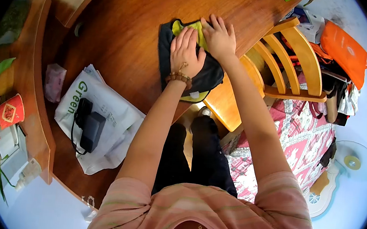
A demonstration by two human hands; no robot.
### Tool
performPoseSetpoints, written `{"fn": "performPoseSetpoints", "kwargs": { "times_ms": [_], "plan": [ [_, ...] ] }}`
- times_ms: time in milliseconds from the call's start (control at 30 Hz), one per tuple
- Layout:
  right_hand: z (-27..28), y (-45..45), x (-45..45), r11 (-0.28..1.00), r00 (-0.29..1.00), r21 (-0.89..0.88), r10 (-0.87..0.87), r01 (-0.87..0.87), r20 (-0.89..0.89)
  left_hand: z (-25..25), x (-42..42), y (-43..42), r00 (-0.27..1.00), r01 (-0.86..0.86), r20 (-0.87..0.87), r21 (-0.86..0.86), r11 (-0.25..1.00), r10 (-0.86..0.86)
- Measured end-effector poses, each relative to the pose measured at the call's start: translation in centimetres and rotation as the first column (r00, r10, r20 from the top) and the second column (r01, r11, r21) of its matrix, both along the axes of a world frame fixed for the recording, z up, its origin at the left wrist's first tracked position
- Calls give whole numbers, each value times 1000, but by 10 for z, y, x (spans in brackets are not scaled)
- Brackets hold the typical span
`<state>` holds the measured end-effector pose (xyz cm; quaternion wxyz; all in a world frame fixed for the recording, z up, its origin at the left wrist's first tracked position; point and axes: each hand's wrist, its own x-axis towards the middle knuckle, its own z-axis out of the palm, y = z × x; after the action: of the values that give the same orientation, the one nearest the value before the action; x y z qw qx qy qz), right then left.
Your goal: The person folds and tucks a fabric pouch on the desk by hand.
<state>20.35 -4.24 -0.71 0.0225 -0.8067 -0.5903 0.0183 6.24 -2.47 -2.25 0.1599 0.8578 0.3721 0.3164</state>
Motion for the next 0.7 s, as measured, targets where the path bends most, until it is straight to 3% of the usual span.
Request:
{"fn": "performPoseSetpoints", "kwargs": {
  "times_ms": [133, 333, 467, 567, 667, 700],
  "plan": [
    [0, -38, -14, 999, 999, 19, -28, 29, -45, -1, 1, -1, 1000, -1, 27, -47, 999, 2],
    [-13, 26, 1, 997, 997, 82, -11, 5, 73, -3, -1, -1, 1000, -11, 25, -44, 999, 13],
    [-13, -12, -7, 994, 1000, 111, 13, -12, -8, -1, 3, 1, 999, -42, 21, -34, 999, 43],
    [-18, -35, -21, 991, 990, 114, -57, 72, -132, -6, 4, 3, 999, -35, 8, 19, 999, 35],
    [-21, -15, -15, 986, 1000, 165, -2, -2, 27, -12, -4, -8, 997, -74, 25, 46, 996, 73],
    [-22, -4, -14, 988, 1000, 155, 9, -9, -5, -13, -8, -13, 995, -96, 31, 45, 994, 95]
  ]
}}
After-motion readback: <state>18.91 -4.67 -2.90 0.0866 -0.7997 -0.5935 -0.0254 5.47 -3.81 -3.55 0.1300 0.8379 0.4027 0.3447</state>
